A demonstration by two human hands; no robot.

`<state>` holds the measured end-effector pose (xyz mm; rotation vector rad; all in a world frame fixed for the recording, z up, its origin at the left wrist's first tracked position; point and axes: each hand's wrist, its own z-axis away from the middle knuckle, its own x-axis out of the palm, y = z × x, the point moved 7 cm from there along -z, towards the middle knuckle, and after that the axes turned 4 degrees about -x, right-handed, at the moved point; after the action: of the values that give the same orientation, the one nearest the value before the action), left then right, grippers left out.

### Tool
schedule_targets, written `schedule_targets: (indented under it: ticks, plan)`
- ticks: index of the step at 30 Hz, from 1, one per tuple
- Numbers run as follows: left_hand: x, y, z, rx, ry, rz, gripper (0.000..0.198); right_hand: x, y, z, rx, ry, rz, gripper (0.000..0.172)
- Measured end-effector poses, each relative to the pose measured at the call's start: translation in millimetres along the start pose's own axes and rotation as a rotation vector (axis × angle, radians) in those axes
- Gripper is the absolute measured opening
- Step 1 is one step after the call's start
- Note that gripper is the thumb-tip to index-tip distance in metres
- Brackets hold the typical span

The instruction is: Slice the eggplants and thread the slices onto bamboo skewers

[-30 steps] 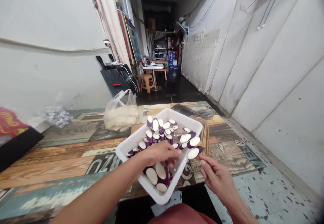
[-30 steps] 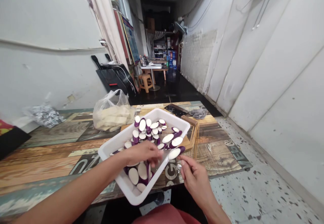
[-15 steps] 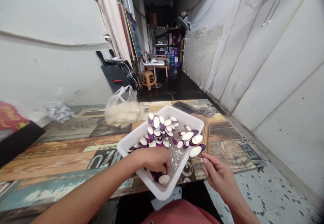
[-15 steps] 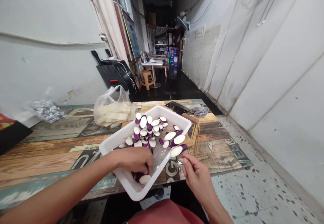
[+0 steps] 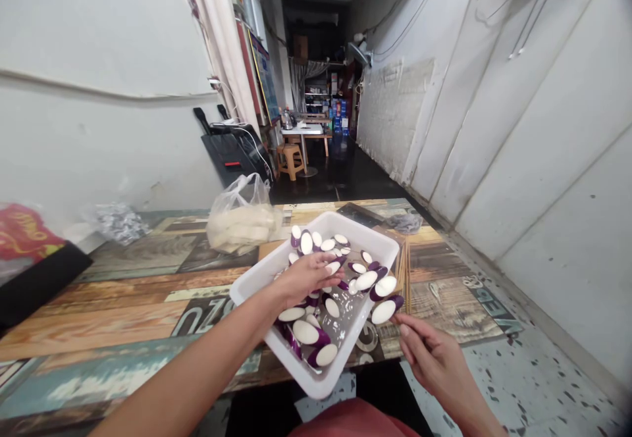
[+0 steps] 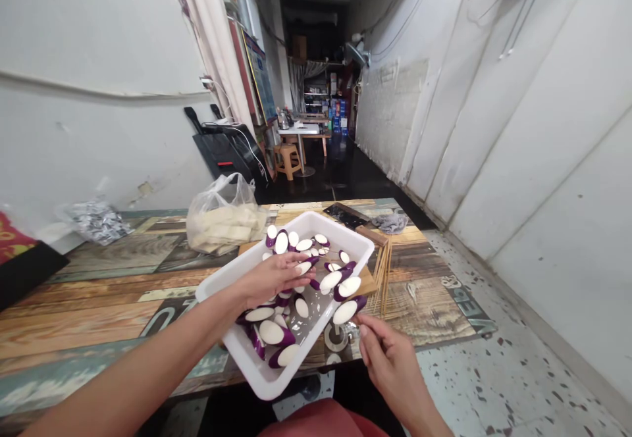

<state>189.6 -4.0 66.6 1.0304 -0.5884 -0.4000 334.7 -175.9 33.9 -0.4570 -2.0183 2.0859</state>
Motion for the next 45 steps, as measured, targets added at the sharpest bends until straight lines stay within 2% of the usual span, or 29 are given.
schedule_targets:
  ticks: [3, 12, 19, 23, 26, 29, 32, 35, 39, 45]
  plan:
    - [-5.6, -2, -3, 0.005, 0.017, 0.057, 0.02, 1, 4, 1, -0.033, -0.027, 0.055, 0.039]
    - [-8.2, -4, -6, -0.005, 0.028, 0.156, 0.009, 15, -5, 6, -0.077, -0.135, 0.176, 0.037]
    - [-11.1, -2, -7, 0.0, 0.074, 0.221, 0.003, 15, -5, 5, -0.086, -0.137, 0.207, 0.037]
    - [-12.1, 0, -6, 0.023, 0.079, 0.222, 0.007, 15, -1, 5, -0.07, -0.132, 0.177, 0.037]
    - [-15.0, 3, -5, 0.069, 0.098, 0.142, 0.012, 11, -2, 5, -0.071, -0.098, 0.159, 0.037]
    - [-10.1, 3, -4, 0.079, 0.029, 0.058, 0.024, 9, -3, 5, -0.073, -0.088, 0.174, 0.037]
    - [-4.8, 6, -3, 0.128, -0.032, 0.075, 0.037, 12, -1, 6, -0.076, -0.129, 0.184, 0.036]
    - [-7.0, 8, -4, 0.151, -0.022, 0.128, 0.03, 14, 1, 6, -0.072, -0.141, 0.17, 0.036]
    - [-11.1, 8, -5, 0.132, -0.035, 0.207, 0.017, 9, -1, 5, -0.053, -0.093, 0.158, 0.038]
    - [-2.9, 6, -2, 0.097, -0.116, 0.216, 0.029, 9, -8, 7, -0.066, -0.112, 0.165, 0.04]
